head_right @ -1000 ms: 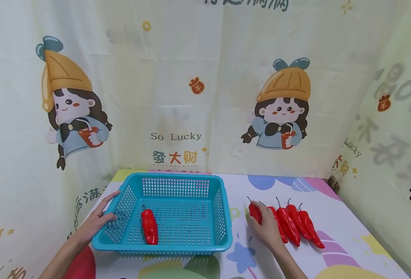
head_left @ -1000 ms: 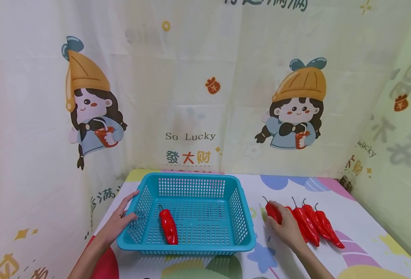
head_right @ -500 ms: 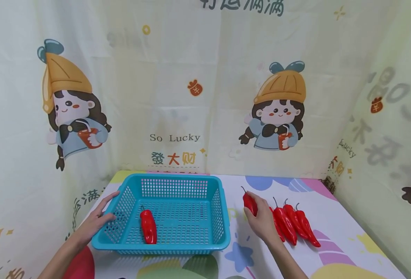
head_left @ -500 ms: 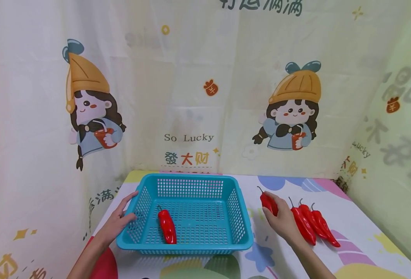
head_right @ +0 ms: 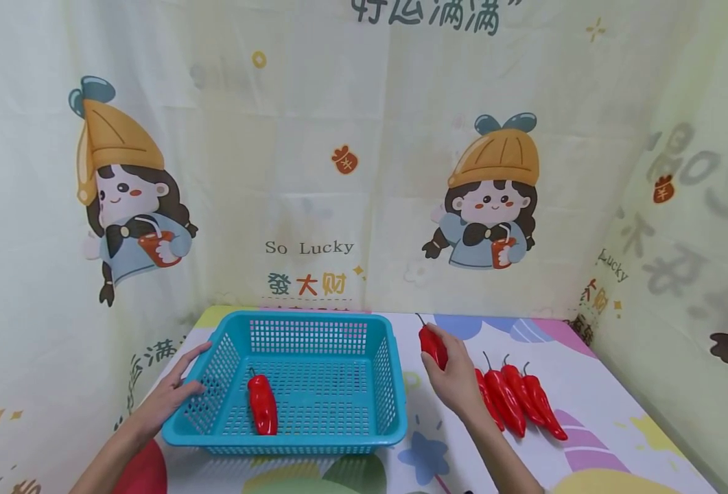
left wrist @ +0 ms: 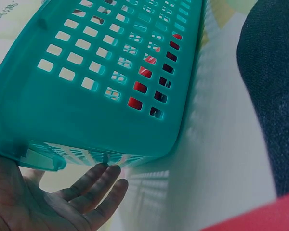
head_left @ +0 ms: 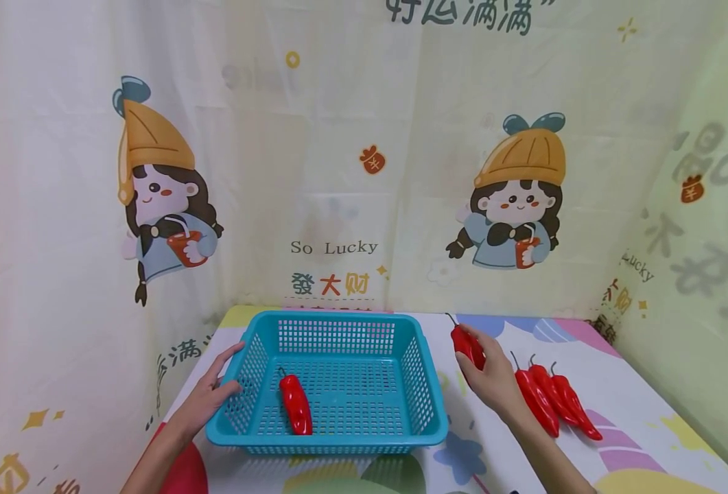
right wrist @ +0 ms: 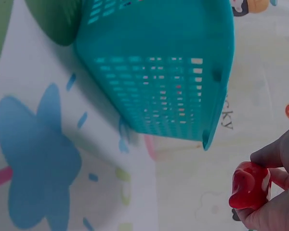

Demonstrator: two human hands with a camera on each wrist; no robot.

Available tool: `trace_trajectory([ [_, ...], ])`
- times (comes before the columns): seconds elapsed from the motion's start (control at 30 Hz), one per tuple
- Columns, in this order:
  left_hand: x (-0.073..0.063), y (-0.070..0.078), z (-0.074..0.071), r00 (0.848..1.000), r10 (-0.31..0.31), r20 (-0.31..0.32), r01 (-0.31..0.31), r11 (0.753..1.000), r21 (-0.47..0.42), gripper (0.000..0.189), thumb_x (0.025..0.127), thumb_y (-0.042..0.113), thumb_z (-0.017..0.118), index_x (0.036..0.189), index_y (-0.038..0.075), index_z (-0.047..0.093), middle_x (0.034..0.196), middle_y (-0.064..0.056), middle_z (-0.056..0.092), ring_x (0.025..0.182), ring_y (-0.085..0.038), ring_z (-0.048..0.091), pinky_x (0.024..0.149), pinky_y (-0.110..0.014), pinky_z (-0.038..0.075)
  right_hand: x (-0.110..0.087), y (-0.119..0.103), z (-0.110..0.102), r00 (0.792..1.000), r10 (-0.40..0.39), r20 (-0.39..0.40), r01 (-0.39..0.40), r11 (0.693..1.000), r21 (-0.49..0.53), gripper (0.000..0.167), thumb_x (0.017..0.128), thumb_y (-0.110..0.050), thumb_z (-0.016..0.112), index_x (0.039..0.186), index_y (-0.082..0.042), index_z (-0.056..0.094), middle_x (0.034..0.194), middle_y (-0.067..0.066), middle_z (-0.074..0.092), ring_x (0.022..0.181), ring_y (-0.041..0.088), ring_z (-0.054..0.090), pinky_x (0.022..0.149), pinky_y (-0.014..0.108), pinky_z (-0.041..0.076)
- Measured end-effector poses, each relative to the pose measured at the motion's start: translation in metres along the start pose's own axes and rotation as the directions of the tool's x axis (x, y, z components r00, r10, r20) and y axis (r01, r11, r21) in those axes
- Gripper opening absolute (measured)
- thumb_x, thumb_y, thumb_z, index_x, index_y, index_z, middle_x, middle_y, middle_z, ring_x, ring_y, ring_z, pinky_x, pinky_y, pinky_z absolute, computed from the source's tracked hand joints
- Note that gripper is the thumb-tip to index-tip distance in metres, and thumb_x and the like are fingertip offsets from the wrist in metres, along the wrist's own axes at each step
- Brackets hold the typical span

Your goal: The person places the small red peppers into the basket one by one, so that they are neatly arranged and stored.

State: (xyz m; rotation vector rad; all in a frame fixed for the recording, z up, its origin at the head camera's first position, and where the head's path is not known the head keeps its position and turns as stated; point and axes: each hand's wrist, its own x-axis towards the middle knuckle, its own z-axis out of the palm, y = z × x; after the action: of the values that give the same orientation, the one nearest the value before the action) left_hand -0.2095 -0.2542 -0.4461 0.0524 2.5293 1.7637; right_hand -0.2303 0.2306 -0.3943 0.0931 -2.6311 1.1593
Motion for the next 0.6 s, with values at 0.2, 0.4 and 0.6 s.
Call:
trace_trajectory([
  [0.2, 0.0, 0.0, 0.0, 1.0, -0.003, -0.002, 0.003, 1.0, -0.002, 0.078, 0.095, 0.015, 0.053, 0.163, 0.023, 0.017, 0.155, -0.035, 0.029, 0.119, -0.047, 0.056, 0.077, -0.039, 0.059, 0.0, -0.018, 0.002, 1.0, -0.003, 0.004, 0.003, 0.999, 0.038, 0.08, 0.088, -0.015, 0.078, 0.156, -0.019, 0.038, 0.152, 0.018, 0.042, 0.133, 0.042, 0.045, 0.09, 0.05, 0.059],
  [0.4, 0.001, 0.0, 0.0, 1.0, -0.02, 0.001, 0.02, 1.0, 0.001, 0.077, 0.096, 0.015, 0.052, 0.163, 0.023, 0.017, 0.158, -0.033, 0.025, 0.124, -0.051, 0.051, 0.079, -0.039, 0.058, -0.002, -0.031, 0.008, 0.999, -0.031, 0.013, 0.03, 0.996, 0.08, 0.081, 0.086, -0.014, 0.08, 0.156, -0.02, 0.039, 0.153, 0.017, 0.042, 0.134, 0.042, 0.045, 0.091, 0.05, 0.058],
  [0.6, 0.001, 0.001, 0.0, 1.0, -0.011, 0.003, 0.011, 1.0, -0.002, 0.076, 0.096, 0.016, 0.052, 0.163, 0.023, 0.017, 0.156, -0.035, 0.028, 0.119, -0.047, 0.055, 0.078, -0.039, 0.058, -0.001, -0.044, 0.012, 0.997, -0.081, 0.007, 0.079, 0.99, 0.116, 0.08, 0.087, -0.012, 0.079, 0.156, -0.02, 0.04, 0.152, 0.016, 0.043, 0.132, 0.041, 0.047, 0.089, 0.049, 0.059],
])
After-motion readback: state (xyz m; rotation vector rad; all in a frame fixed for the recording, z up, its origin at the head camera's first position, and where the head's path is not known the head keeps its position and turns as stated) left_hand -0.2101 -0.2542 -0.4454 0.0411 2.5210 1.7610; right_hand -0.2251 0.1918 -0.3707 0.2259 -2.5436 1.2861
